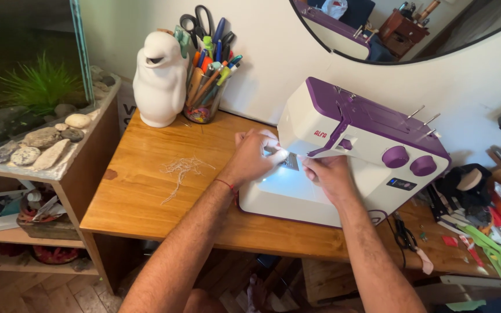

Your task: Threading a sewing machine and preparing fabric for sewing

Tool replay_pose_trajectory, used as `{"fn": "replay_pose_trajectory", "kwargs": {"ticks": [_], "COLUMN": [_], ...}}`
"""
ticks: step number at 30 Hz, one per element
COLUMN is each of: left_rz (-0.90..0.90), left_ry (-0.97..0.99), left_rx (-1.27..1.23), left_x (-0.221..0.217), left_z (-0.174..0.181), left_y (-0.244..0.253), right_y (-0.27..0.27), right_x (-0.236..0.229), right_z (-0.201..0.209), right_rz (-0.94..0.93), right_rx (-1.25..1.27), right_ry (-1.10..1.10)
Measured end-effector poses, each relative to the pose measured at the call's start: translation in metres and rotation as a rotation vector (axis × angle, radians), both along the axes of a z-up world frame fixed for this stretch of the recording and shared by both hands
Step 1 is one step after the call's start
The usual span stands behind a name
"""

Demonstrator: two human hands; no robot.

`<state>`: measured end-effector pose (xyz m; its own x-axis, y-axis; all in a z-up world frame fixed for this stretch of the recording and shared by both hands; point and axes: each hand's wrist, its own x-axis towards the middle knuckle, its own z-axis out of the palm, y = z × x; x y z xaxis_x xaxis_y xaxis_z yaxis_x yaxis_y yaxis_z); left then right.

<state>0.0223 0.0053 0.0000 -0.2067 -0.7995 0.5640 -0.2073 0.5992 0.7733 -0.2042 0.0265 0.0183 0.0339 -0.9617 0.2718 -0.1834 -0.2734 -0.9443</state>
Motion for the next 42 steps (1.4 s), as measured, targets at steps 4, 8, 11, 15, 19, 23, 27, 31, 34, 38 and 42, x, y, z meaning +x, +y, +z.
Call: {"fn": "replay_pose_trajectory", "kwargs": {"ticks": [4, 8, 11, 15, 19, 23, 27, 31, 34, 38, 42], "left_rz": [0.002, 0.0, -0.005, -0.015, 0.001, 0.01, 0.02, 0.09, 0.195, 0.304, 0.378], "left_ry": [-0.01, -0.021, -0.043, -0.048, -0.045, -0.07, -0.065, -0.055, -0.085, -0.114, -0.168], "left_rx": [0.036, 0.038, 0.046, 0.075, 0.053, 0.044, 0.028, -0.013, -0.068, -0.069, -0.09], "left_x": [-0.002, -0.004, -0.003, -0.002, 0.0, 0.004, 0.0, -0.002, 0.012, 0.022, 0.007], "left_z": [-0.005, -0.007, -0.003, -0.002, 0.0, 0.009, 0.005, -0.001, 0.001, 0.019, 0.028], "left_y": [-0.005, -0.006, -0.004, -0.002, 0.003, 0.011, 0.006, 0.005, 0.018, 0.069, 0.094], "right_y": [0.02, 0.016, 0.02, 0.031, 0.032, -0.002, -0.06, -0.064, -0.058, -0.089, -0.05], "right_x": [0.021, 0.017, 0.033, 0.036, 0.029, -0.007, -0.079, -0.082, -0.064, -0.083, -0.049], "right_z": [0.015, 0.012, 0.026, 0.036, 0.047, 0.02, -0.043, -0.041, -0.03, -0.056, -0.012], "right_rz": [-0.091, -0.189, -0.142, -0.165, -0.009, 0.099, 0.234, 0.266, 0.294, 0.365, 0.329], "right_rx": [-0.144, -0.167, -0.074, -0.087, 0.25, 0.38, 0.465, 0.516, 0.545, 0.606, 0.65], "right_ry": [0.147, 0.262, 0.222, 0.28, 0.02, -0.103, -0.117, -0.074, -0.055, -0.123, -0.214]}}
